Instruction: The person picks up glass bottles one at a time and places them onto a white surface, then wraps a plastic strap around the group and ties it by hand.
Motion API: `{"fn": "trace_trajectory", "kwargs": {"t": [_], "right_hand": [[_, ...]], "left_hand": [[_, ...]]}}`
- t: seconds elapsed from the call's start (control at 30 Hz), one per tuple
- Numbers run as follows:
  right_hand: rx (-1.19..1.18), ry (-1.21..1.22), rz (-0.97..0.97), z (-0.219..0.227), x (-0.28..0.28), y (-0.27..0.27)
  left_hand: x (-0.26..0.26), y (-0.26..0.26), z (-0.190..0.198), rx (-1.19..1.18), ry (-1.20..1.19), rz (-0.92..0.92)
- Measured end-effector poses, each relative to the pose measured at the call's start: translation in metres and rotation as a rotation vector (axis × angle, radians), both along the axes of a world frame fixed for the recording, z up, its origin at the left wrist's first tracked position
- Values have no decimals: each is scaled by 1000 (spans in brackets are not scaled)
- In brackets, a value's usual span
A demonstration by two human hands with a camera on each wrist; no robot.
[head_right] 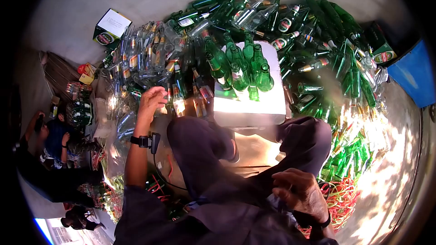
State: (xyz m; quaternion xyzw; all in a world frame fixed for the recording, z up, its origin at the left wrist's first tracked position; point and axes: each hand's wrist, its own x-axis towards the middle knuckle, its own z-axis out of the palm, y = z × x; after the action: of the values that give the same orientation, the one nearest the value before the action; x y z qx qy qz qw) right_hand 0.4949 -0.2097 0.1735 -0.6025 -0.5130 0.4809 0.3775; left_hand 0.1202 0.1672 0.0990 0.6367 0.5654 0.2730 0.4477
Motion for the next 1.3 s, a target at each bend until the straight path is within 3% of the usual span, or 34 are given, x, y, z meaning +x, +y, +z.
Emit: {"fn": "trace_trajectory", "kwargs": {"t": [0.13,0.17,0.2,0.23,0.27,0.3,0.37,0.43,0.5,0.57,0.6,0.63,0.7,0.83,0.93,0.97,1.03,1.1,1.13,1.23,1.3], "right_hand": [[107,-233,-441,-3,13,1],[123,-305,-484,0,19,1],[94,-265,-540,0,26,-2],[68,-233,-605,-3,34,-7],[40,-178,-686,-9,41,-11],[21,-119,-767,-19,50,-14],[-16,-7,-846,-47,76,-21],[-31,34,-896,-91,99,-29],[-112,-77,-808,-138,120,-43],[-21,-415,-572,-211,139,-65],[-172,-420,-554,-257,148,-78],[-318,8,-755,-232,138,-70],[-401,174,-786,-254,142,-71],[-496,291,-945,-309,157,-78],[-518,151,-957,-364,177,-108],[-543,100,-946,-370,182,-115],[-497,-82,-1184,-378,177,-125],[-612,-190,-1125,-371,182,-137],[-549,-269,-1125,-387,184,-150],[-476,-225,-1267,-413,186,-180],[-508,-237,-1218,-451,203,-206]], "left_hand": [[-66,-19,-93,-198,-46,35],[-66,-35,-105,-262,-214,128],[-66,-39,-123,-370,-121,243],[-73,-37,-148,-442,-98,211],[-89,-33,-167,-194,206,-89],[-83,-39,-173,-213,178,-153],[-71,-52,-154,-472,-345,169],[-52,-67,-120,-345,-577,39],[-12,-81,-59,-275,-298,238],[-1,-84,-45,-202,-382,171],[3,-86,-38,-122,-469,121],[14,-91,-22,-129,-466,116],[39,-104,1,-12,-218,-74],[60,-122,-9,112,-20,-75],[58,-118,-19,155,-22,-96],[58,-116,-23,141,-39,-68],[63,-117,-20,141,-14,-93],[69,-117,-15,157,90,-89],[70,-116,-16,152,89,-97],[71,-115,-18,134,63,-105],[74,-117,-14,159,113,-113]]}}
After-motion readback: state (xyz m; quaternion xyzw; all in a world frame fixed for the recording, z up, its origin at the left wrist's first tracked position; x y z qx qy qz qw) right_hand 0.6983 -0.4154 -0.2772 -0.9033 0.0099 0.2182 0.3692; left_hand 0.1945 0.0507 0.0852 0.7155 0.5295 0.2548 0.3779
